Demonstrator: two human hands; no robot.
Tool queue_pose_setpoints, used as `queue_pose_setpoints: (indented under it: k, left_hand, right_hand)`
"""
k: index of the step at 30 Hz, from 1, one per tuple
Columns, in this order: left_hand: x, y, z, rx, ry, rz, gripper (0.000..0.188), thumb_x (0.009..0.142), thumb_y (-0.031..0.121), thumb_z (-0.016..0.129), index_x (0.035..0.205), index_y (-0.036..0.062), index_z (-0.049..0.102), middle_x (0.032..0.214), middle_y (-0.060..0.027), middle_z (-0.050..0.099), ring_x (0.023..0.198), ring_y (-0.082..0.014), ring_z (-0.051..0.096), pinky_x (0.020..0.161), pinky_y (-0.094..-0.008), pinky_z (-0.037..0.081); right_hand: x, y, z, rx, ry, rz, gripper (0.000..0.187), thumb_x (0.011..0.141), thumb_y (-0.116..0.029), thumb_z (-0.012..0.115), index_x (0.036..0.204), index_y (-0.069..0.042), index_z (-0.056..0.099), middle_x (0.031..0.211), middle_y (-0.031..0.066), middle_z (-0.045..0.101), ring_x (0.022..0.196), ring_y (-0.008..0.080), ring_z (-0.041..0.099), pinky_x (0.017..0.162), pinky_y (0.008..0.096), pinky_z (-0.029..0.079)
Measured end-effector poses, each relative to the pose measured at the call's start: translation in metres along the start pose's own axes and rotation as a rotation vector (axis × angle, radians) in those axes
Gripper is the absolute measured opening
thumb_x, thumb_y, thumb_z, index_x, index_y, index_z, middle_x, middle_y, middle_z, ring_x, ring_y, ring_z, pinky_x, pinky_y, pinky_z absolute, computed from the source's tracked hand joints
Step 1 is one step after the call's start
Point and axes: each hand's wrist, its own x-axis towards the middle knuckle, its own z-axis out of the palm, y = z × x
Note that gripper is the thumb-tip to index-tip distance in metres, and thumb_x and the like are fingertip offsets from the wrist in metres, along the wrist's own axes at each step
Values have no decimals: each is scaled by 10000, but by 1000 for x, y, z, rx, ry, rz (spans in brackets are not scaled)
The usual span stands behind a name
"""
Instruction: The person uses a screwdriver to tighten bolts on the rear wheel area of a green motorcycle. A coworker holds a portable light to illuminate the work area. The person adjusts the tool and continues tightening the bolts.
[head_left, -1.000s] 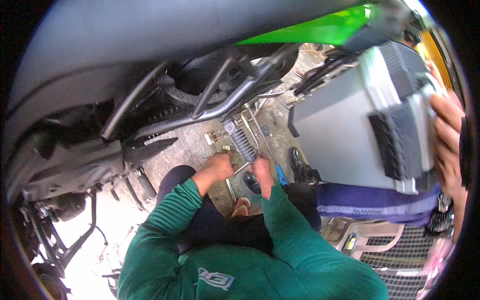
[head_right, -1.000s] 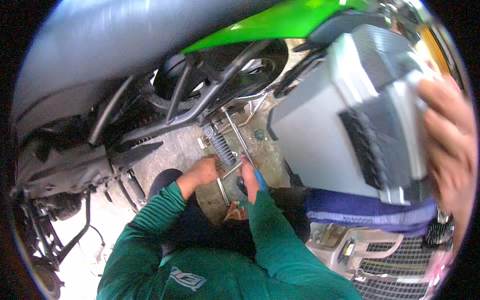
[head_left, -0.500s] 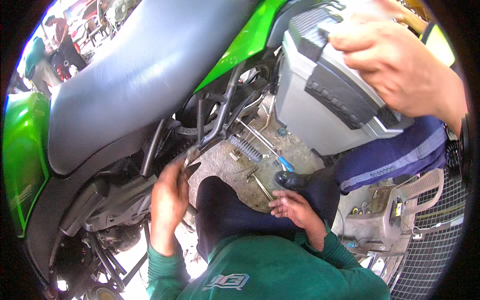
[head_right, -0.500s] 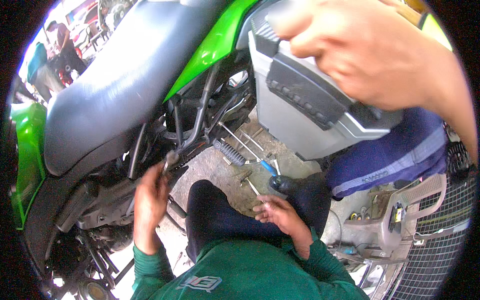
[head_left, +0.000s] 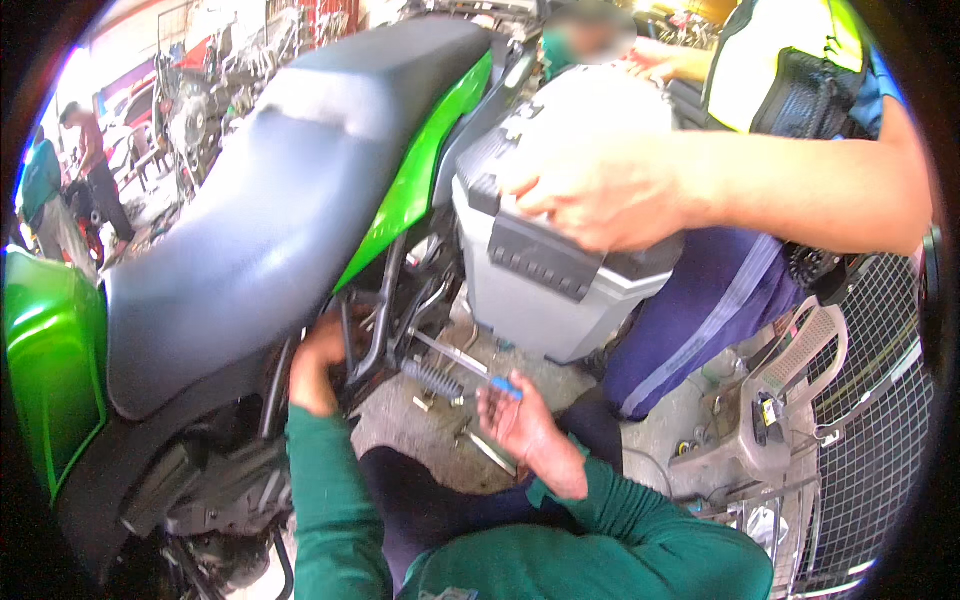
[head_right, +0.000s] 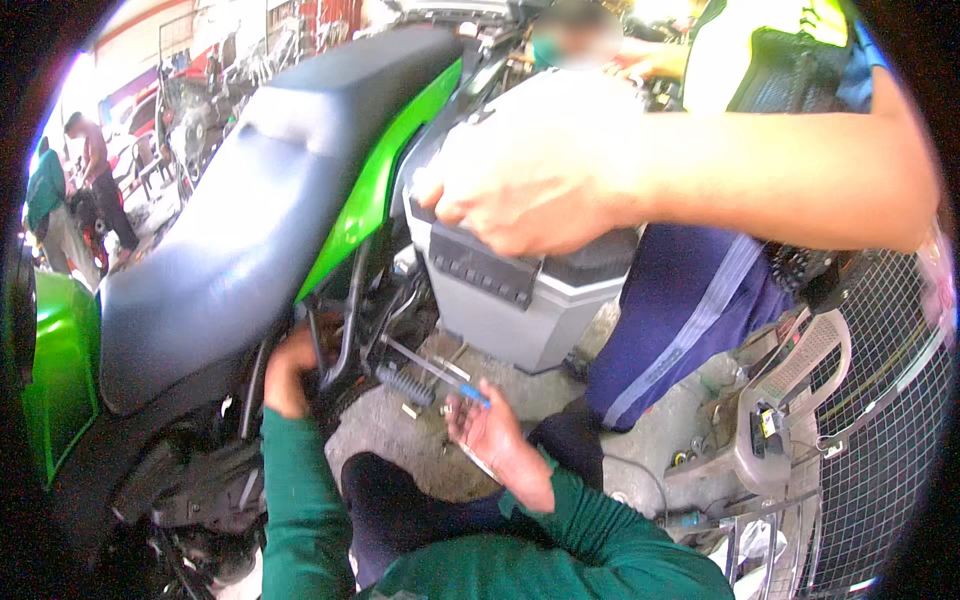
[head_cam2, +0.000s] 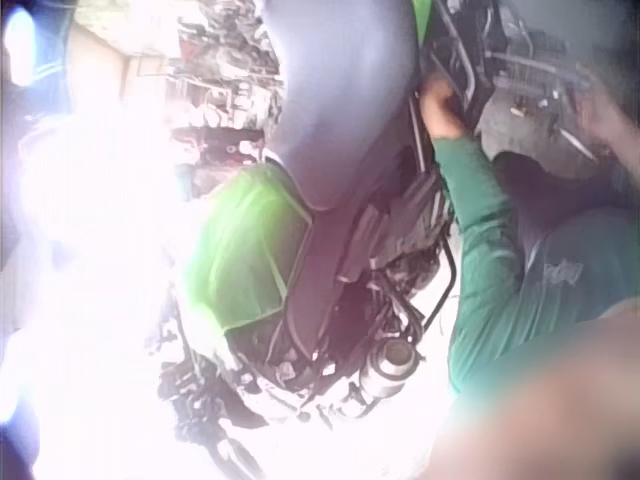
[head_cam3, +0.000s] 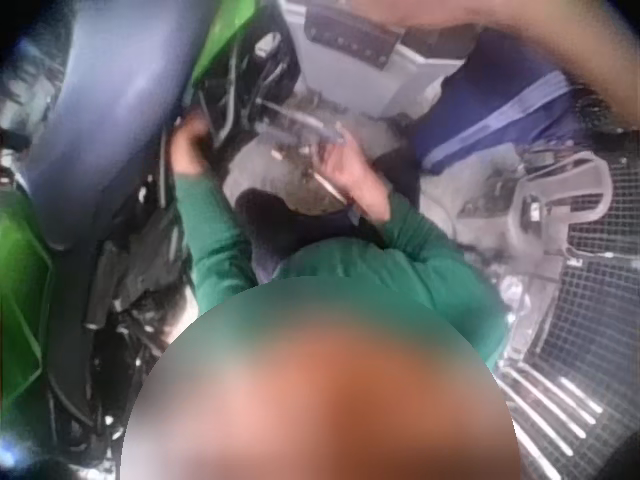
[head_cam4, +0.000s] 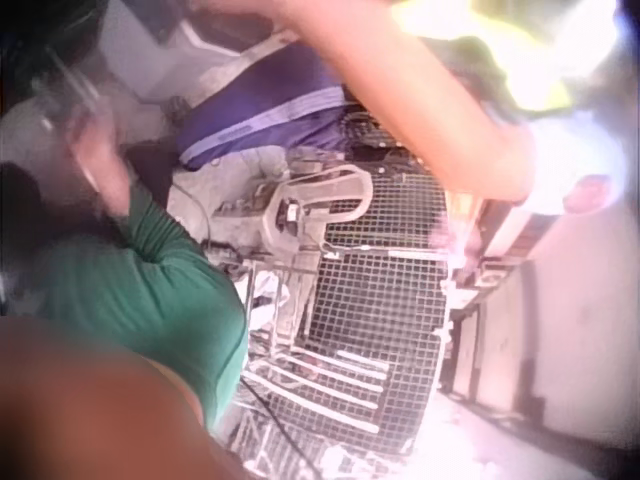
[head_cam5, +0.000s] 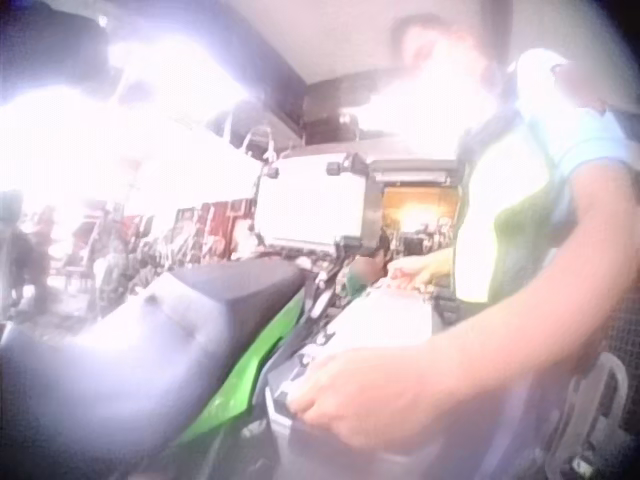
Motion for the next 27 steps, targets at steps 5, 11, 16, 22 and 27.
queue_pose_setpoints:
  k: [5, 11, 16, 22, 27]
  left_hand:
    - [25, 6, -5, -170, -274, 150, 383, 841, 238, 807, 1179, 59, 775, 895, -53, 759, 706, -140, 685, 595, -323, 558]
    - [14, -2, -1, -578, -212, 245, 444, 806, 191, 827, 1206, 11, 760, 1000, -39, 754, 773, -130, 707, 654, -270, 569]
    - [16, -15, -5, -435, -367, 205, 541, 846, 211, 814, 1339, 22, 697, 1244, -132, 730, 1106, -222, 692, 982, -372, 576]
    - [10, 0, -15, -468, -478, 79, 452, 873, 211, 809, 1281, 34, 728, 1166, -102, 732, 1010, -175, 699, 776, -320, 597]
    - [5, 13, -10, -399, -366, 205, 421, 953, 231, 750, 1318, 24, 721, 1169, -109, 745, 1035, -212, 698, 912, -412, 583]
  right_hand:
    - [0, 0, 9, 34, -37, -172, 420, 1040, -410, 613, 1184, -22, 685, 1149, 99, 766, 1035, 256, 731, 909, 428, 585]
    - [-1, 17, 20, 210, -24, -224, 346, 1007, -291, 647, 1214, -15, 677, 1172, 90, 752, 1105, 260, 710, 961, 423, 568]
    - [9, 9, 25, 250, 6, -313, 248, 997, -233, 643, 1170, -57, 659, 1194, 62, 741, 1141, 256, 681, 1021, 456, 538]
    - [6, 17, 21, 307, 4, -273, 280, 1003, -228, 622, 1208, -42, 663, 1184, 49, 752, 1152, 267, 667, 1085, 484, 498]
    - [7, 21, 30, 419, 15, -308, 273, 988, -199, 609, 1194, -28, 667, 1163, 56, 762, 1164, 288, 685, 1096, 529, 484]
